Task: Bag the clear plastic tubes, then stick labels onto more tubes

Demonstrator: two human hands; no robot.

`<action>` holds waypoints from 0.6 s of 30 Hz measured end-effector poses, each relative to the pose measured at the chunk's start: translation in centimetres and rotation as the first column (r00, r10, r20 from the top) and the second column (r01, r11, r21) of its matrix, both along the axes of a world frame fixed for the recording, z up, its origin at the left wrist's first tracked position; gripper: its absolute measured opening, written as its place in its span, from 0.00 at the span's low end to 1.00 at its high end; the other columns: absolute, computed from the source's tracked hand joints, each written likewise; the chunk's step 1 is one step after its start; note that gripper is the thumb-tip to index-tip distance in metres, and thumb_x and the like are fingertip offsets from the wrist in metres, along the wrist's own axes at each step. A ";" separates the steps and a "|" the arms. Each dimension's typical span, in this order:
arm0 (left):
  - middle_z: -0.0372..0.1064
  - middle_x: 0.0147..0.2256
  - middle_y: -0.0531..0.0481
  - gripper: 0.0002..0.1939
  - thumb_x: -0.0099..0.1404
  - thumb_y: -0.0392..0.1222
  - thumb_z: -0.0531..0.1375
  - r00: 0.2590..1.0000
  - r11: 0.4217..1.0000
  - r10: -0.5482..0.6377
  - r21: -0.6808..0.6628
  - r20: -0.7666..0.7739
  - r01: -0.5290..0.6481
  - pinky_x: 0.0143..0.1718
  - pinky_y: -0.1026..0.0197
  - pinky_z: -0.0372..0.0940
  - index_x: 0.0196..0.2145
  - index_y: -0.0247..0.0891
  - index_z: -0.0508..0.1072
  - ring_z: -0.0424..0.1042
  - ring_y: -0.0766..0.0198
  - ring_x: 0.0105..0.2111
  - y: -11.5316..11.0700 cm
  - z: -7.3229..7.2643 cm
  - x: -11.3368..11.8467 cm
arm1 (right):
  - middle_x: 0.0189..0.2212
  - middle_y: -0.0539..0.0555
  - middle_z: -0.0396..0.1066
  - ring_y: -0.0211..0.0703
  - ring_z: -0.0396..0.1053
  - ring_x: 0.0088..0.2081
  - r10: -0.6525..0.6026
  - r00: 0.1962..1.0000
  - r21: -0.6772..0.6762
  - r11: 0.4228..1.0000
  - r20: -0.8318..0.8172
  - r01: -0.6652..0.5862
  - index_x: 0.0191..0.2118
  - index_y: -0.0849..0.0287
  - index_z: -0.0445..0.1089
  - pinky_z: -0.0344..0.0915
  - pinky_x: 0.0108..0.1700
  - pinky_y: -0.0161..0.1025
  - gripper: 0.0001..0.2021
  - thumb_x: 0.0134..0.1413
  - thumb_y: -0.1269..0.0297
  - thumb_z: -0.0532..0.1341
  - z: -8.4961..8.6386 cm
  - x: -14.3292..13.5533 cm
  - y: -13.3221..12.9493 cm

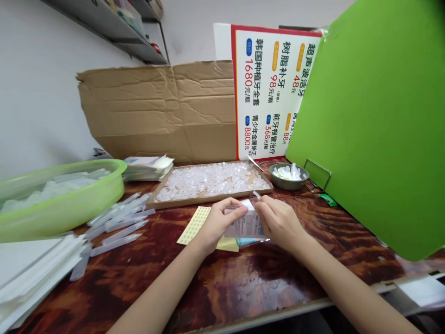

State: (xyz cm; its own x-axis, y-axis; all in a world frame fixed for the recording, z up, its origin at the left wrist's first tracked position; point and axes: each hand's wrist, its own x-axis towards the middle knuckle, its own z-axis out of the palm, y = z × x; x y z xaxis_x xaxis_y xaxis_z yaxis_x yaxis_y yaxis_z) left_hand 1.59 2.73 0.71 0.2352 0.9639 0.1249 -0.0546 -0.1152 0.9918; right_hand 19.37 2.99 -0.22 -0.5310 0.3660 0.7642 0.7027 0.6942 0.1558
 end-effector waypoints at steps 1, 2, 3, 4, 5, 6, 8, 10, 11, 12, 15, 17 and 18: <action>0.66 0.24 0.55 0.13 0.52 0.46 0.66 1.000 1.000 0.007 -0.022 0.017 -0.007 0.27 0.70 0.57 0.28 0.34 0.69 0.63 0.71 0.25 0.0 -0.1 0.1 | 0.25 0.54 0.62 0.40 0.56 0.26 -0.005 1.000 -0.005 1.000 0.000 0.005 0.31 0.61 0.64 0.53 0.29 0.35 0.12 0.60 0.73 0.46 0.0 0.0 0.0; 0.67 0.24 0.55 0.13 0.52 0.46 0.66 0.999 0.999 0.019 -0.041 0.033 -0.017 0.27 0.70 0.57 0.28 0.34 0.68 0.63 0.70 0.25 -0.1 -0.2 0.2 | 0.25 0.54 0.62 0.40 0.57 0.26 -0.009 1.000 -0.008 1.000 0.002 0.009 0.31 0.61 0.64 0.53 0.29 0.35 0.12 0.60 0.73 0.46 -0.1 -0.1 0.1; 0.67 0.24 0.54 0.14 0.52 0.46 0.66 0.998 0.998 0.034 -0.057 0.047 -0.031 0.27 0.69 0.58 0.27 0.34 0.68 0.63 0.70 0.25 -0.1 -0.3 0.3 | 0.25 0.54 0.62 0.40 0.57 0.26 -0.013 1.000 -0.010 1.000 0.004 0.013 0.32 0.61 0.64 0.53 0.29 0.35 0.12 0.60 0.73 0.46 -0.1 -0.1 0.1; 0.67 0.24 0.54 0.14 0.51 0.46 0.66 0.997 0.997 0.049 -0.068 0.059 -0.045 0.27 0.69 0.58 0.27 0.34 0.67 0.63 0.70 0.25 -0.1 -0.4 0.4 | 0.25 0.54 0.62 0.40 0.57 0.26 -0.016 1.000 -0.013 1.000 0.006 0.016 0.32 0.62 0.64 0.53 0.29 0.35 0.12 0.60 0.73 0.46 -0.2 -0.1 0.1; 0.67 0.23 0.54 0.15 0.51 0.47 0.66 0.995 0.995 0.065 -0.076 0.074 -0.059 0.27 0.69 0.58 0.26 0.34 0.67 0.63 0.70 0.24 -0.1 -0.5 0.5 | 0.25 0.54 0.61 0.40 0.57 0.26 -0.020 1.000 -0.014 1.000 0.010 0.020 0.32 0.62 0.64 0.52 0.28 0.35 0.11 0.60 0.73 0.46 -0.2 -0.1 0.1; 0.67 0.23 0.54 0.15 0.51 0.47 0.66 0.993 0.994 0.078 -0.081 0.091 -0.070 0.27 0.69 0.58 0.26 0.34 0.66 0.63 0.70 0.24 -0.2 -0.6 0.6 | 0.25 0.54 0.61 0.40 0.57 0.26 -0.024 1.000 -0.013 1.000 0.014 0.025 0.32 0.62 0.64 0.52 0.28 0.35 0.12 0.60 0.73 0.46 -0.3 -0.2 0.1; 0.65 0.22 0.55 0.16 0.50 0.47 0.66 0.987 0.992 0.095 -0.093 0.129 -0.084 0.26 0.69 0.57 0.24 0.34 0.65 0.62 0.71 0.23 -0.3 -0.9 0.8 | 0.25 0.53 0.61 0.39 0.57 0.25 -0.032 0.999 -0.010 0.999 0.029 0.032 0.31 0.62 0.64 0.51 0.28 0.35 0.12 0.60 0.73 0.46 -0.3 -0.2 0.2; 0.64 0.21 0.55 0.16 0.49 0.47 0.67 0.980 0.990 0.110 -0.109 0.163 -0.093 0.25 0.69 0.57 0.24 0.35 0.65 0.61 0.71 0.22 -0.5 -1.1 1.0 | 0.24 0.53 0.61 0.39 0.57 0.25 -0.037 0.998 -0.001 0.999 0.047 0.037 0.30 0.61 0.64 0.51 0.28 0.36 0.12 0.61 0.72 0.47 -0.3 -0.2 0.2; 0.64 0.21 0.56 0.17 0.49 0.48 0.67 0.977 0.988 0.120 -0.114 0.177 -0.100 0.25 0.69 0.57 0.23 0.35 0.64 0.61 0.71 0.22 -0.6 -1.2 1.1 | 0.24 0.53 0.61 0.39 0.57 0.25 -0.037 0.998 0.004 0.999 0.052 0.037 0.30 0.61 0.64 0.51 0.28 0.36 0.12 0.61 0.72 0.47 -0.3 -0.2 0.2; 0.64 0.21 0.56 0.18 0.49 0.49 0.67 0.974 0.988 0.127 -0.114 0.190 -0.107 0.24 0.69 0.56 0.23 0.35 0.64 0.60 0.71 0.22 -0.7 -1.3 1.1 | 0.24 0.53 0.61 0.40 0.57 0.25 -0.037 0.998 0.004 0.999 0.053 0.037 0.30 0.61 0.64 0.52 0.28 0.36 0.12 0.61 0.72 0.46 -0.3 -0.2 0.1; 0.62 0.21 0.56 0.19 0.50 0.52 0.66 0.962 0.989 0.127 -0.108 0.241 -0.104 0.24 0.70 0.56 0.23 0.35 0.64 0.59 0.72 0.21 -0.7 -1.4 1.2 | 0.25 0.54 0.62 0.40 0.58 0.26 -0.032 0.999 -0.011 0.999 0.028 0.032 0.30 0.61 0.64 0.53 0.28 0.35 0.12 0.60 0.73 0.46 -0.2 -0.3 0.1; 0.63 0.21 0.55 0.21 0.52 0.57 0.63 0.956 0.987 0.130 -0.121 0.262 -0.101 0.24 0.69 0.56 0.23 0.35 0.65 0.60 0.71 0.21 -0.6 -1.4 1.3 | 0.25 0.54 0.62 0.39 0.58 0.26 -0.025 1.000 -0.030 0.999 0.012 0.025 0.31 0.62 0.64 0.54 0.29 0.35 0.11 0.60 0.74 0.47 -0.2 -0.3 0.2; 0.63 0.21 0.55 0.22 0.53 0.59 0.61 0.955 0.987 0.136 -0.123 0.265 -0.106 0.25 0.69 0.57 0.24 0.35 0.66 0.61 0.70 0.22 -0.5 -1.4 1.3 | 0.26 0.54 0.63 0.40 0.59 0.26 -0.023 1.000 -0.036 0.999 0.008 0.023 0.31 0.62 0.64 0.54 0.29 0.35 0.11 0.60 0.74 0.47 -0.2 -0.3 0.2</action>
